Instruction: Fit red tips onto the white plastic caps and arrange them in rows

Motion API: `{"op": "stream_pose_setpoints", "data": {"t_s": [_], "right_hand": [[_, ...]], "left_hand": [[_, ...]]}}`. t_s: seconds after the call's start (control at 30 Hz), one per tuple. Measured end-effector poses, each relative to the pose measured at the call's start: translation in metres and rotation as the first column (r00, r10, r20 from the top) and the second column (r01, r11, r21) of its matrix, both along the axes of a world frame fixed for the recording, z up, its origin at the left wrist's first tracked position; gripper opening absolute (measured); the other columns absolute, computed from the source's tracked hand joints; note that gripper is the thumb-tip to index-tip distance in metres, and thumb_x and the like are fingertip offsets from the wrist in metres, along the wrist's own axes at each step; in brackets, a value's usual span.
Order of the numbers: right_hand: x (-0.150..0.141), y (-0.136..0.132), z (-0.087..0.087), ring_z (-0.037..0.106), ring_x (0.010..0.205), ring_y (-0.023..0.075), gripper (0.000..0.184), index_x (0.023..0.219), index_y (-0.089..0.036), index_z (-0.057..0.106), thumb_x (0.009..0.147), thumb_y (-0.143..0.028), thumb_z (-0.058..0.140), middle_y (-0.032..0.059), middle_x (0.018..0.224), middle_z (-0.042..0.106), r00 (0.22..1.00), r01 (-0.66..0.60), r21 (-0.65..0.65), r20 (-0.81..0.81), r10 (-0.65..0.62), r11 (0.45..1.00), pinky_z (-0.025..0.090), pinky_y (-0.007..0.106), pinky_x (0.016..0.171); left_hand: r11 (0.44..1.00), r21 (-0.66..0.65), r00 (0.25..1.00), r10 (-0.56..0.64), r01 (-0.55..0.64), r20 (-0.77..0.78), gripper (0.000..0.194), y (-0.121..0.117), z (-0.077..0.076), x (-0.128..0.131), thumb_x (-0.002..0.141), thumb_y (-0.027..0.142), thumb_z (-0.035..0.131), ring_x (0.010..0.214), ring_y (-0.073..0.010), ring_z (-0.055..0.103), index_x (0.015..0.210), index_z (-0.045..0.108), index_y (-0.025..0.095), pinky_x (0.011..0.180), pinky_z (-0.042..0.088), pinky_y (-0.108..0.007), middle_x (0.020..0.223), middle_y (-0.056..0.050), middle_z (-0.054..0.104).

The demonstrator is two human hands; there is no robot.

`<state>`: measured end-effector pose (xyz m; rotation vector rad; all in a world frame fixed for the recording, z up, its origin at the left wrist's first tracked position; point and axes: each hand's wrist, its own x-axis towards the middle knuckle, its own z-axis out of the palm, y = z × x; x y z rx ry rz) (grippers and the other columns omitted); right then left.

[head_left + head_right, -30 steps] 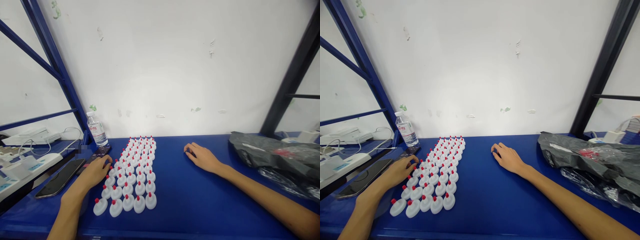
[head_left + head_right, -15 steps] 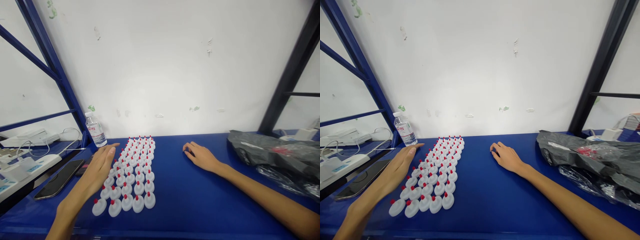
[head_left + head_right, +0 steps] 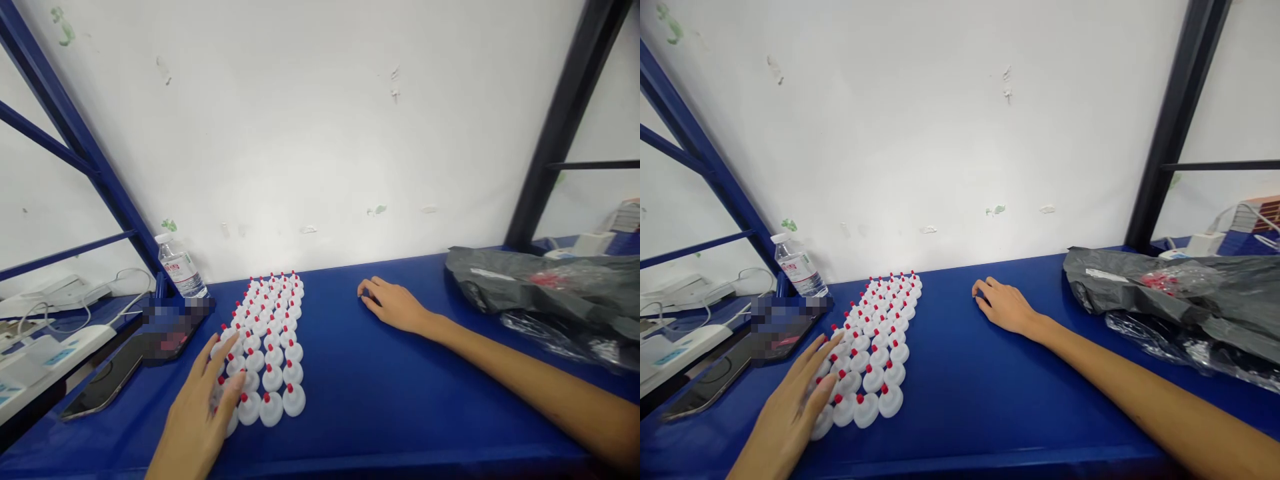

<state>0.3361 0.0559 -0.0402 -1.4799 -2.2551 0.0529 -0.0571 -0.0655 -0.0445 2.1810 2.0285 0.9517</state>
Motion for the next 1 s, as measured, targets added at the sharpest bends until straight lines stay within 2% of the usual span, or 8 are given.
{"op": "stream_pose_setpoints", "data": {"t_s": [0.17,0.33,0.53,0.67,0.77,0.9,0.97,1.0], "right_hand": [[-0.001,-0.001,0.001,0.061,0.071,0.0169,0.019,0.112,-0.027,0.057,0.099,-0.032,0.044,0.0032,0.098,0.060,1.000,0.007,-0.001,0.015,-0.007,1.000,0.043,0.029,0.064],[-0.007,-0.007,0.004,0.061,0.075,0.0171,0.028,0.108,-0.025,0.058,0.105,-0.036,0.032,0.0038,0.095,0.060,0.998,0.039,0.009,-0.055,-0.039,0.999,0.045,0.030,0.070],[-0.020,-0.023,0.015,0.059,0.090,0.0173,0.035,0.111,-0.025,0.058,0.108,-0.033,0.025,0.0042,0.099,0.059,0.983,-0.049,0.071,-0.171,0.061,0.996,0.047,0.031,0.087],[-0.024,-0.029,0.016,0.058,0.087,0.0170,0.035,0.111,-0.024,0.060,0.107,-0.032,0.026,0.0043,0.100,0.060,0.977,-0.094,0.069,-0.187,0.106,0.993,0.047,0.032,0.087],[-0.023,-0.028,0.014,0.058,0.085,0.0175,0.036,0.109,-0.025,0.060,0.107,-0.035,0.025,0.0043,0.098,0.058,0.969,-0.101,0.042,-0.223,0.108,0.994,0.047,0.034,0.085],[-0.022,-0.028,0.013,0.058,0.085,0.0182,0.038,0.108,-0.026,0.061,0.107,-0.036,0.024,0.0042,0.098,0.057,0.961,-0.102,0.005,-0.258,0.099,0.995,0.047,0.035,0.083],[-0.023,-0.028,0.013,0.058,0.086,0.0184,0.038,0.108,-0.025,0.061,0.107,-0.036,0.024,0.0045,0.099,0.057,0.961,-0.109,-0.001,-0.257,0.105,0.994,0.046,0.036,0.084],[-0.023,-0.028,0.013,0.058,0.086,0.0184,0.038,0.108,-0.025,0.061,0.107,-0.036,0.024,0.0046,0.099,0.057,0.961,-0.116,-0.001,-0.254,0.112,0.993,0.046,0.036,0.084]], "left_hand": [[0.997,-0.010,0.995,-0.080,0.080,-0.056,0.058,0.012,0.002,0.054,0.093,0.060,0.046,0.146,-0.0357,0.034,0.145,0.049,0.035,0.114,0.036,-0.059,0.162,-0.007,0.029],[0.985,0.060,0.982,-0.158,0.165,-0.104,0.054,0.020,0.000,0.100,0.093,0.054,0.052,0.144,-0.0392,0.034,0.142,0.054,0.031,0.112,0.037,-0.061,0.158,-0.013,0.034],[0.966,0.073,0.966,-0.243,0.249,-0.083,0.044,0.024,0.007,0.125,0.099,0.046,0.045,0.142,-0.0364,0.037,0.138,0.057,0.028,0.111,0.038,-0.060,0.151,-0.014,0.041],[0.974,0.080,0.976,-0.207,0.212,-0.067,0.045,0.019,0.012,0.118,0.100,0.046,0.038,0.143,-0.0353,0.036,0.139,0.054,0.029,0.112,0.035,-0.062,0.154,-0.013,0.038],[0.976,0.142,0.985,-0.158,0.167,-0.075,0.045,0.021,0.026,0.107,0.101,0.045,0.034,0.142,-0.0321,0.037,0.136,0.055,0.027,0.114,0.035,-0.059,0.151,-0.013,0.042],[0.968,0.250,0.995,0.056,-0.033,-0.083,0.041,0.055,0.073,0.073,0.097,0.042,0.038,0.126,-0.0325,0.052,0.118,0.067,0.020,0.110,0.040,-0.054,0.125,-0.015,0.057],[0.918,0.295,0.959,0.283,-0.265,-0.018,0.048,0.089,0.100,0.041,0.092,0.042,0.046,0.130,-0.0378,0.047,0.130,0.058,0.015,0.109,0.039,-0.056,0.130,-0.019,0.054],[0.877,0.290,0.920,0.389,-0.384,0.043,0.060,0.109,0.111,0.021,0.090,0.044,0.049,0.133,-0.0422,0.043,0.139,0.047,0.010,0.107,0.038,-0.060,0.137,-0.023,0.047]]}}
